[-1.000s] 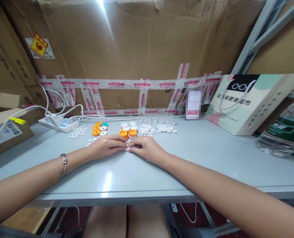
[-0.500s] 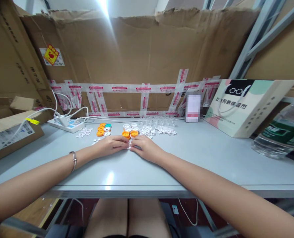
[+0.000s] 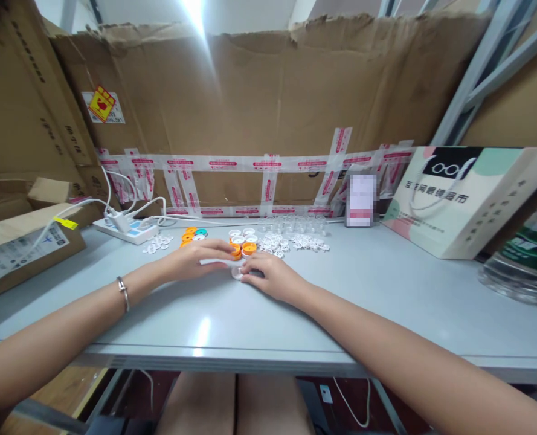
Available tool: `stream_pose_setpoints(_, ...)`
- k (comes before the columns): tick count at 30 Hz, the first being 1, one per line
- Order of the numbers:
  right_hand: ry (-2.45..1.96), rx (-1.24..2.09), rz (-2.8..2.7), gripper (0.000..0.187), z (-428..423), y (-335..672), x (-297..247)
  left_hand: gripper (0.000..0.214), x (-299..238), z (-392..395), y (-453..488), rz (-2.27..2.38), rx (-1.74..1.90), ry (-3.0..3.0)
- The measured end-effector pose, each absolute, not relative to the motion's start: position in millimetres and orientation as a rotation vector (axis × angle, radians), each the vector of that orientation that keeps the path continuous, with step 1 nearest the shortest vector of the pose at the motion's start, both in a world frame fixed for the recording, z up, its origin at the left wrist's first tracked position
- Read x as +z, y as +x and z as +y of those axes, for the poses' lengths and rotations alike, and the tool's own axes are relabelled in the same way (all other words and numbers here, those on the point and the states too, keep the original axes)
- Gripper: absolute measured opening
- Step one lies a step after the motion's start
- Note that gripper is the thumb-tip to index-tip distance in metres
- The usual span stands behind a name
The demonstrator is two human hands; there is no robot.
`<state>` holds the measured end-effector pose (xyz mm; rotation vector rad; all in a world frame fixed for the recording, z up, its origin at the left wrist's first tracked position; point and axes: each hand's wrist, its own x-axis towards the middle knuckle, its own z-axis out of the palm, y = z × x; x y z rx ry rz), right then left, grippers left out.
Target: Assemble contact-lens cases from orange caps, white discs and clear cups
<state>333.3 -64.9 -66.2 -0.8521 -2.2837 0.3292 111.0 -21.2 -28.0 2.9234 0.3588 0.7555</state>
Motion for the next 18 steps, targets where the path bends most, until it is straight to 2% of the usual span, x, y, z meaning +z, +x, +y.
stream_pose_setpoints(3, -0.882, 0.462, -2.234, 0.008, -63.8, 334.5, -65.9, 0.019, -4.6, -7.9, 85.8, 0.584, 0.957, 2.852)
stream_pose_setpoints(8, -0.875, 0.629, -2.223, 0.011, -65.3, 335.0, -62.0, 0.023, 20.5, 6.2, 39.9, 1.156, 0.329, 2.778)
stream_pose_setpoints(12, -0.891, 0.669, -2.235, 0.012, -67.2, 334.6, -58.7, 0.018, 22.8, 6.7, 30.6, 1.325, -0.025, 2.642)
stream_pose_setpoints(18, -1.037, 0.749, -2.17, 0.018, -69.5, 334.3, -57.6, 0.021, 16.6, 7.0, 37.2, 1.31, -0.181, 2.542)
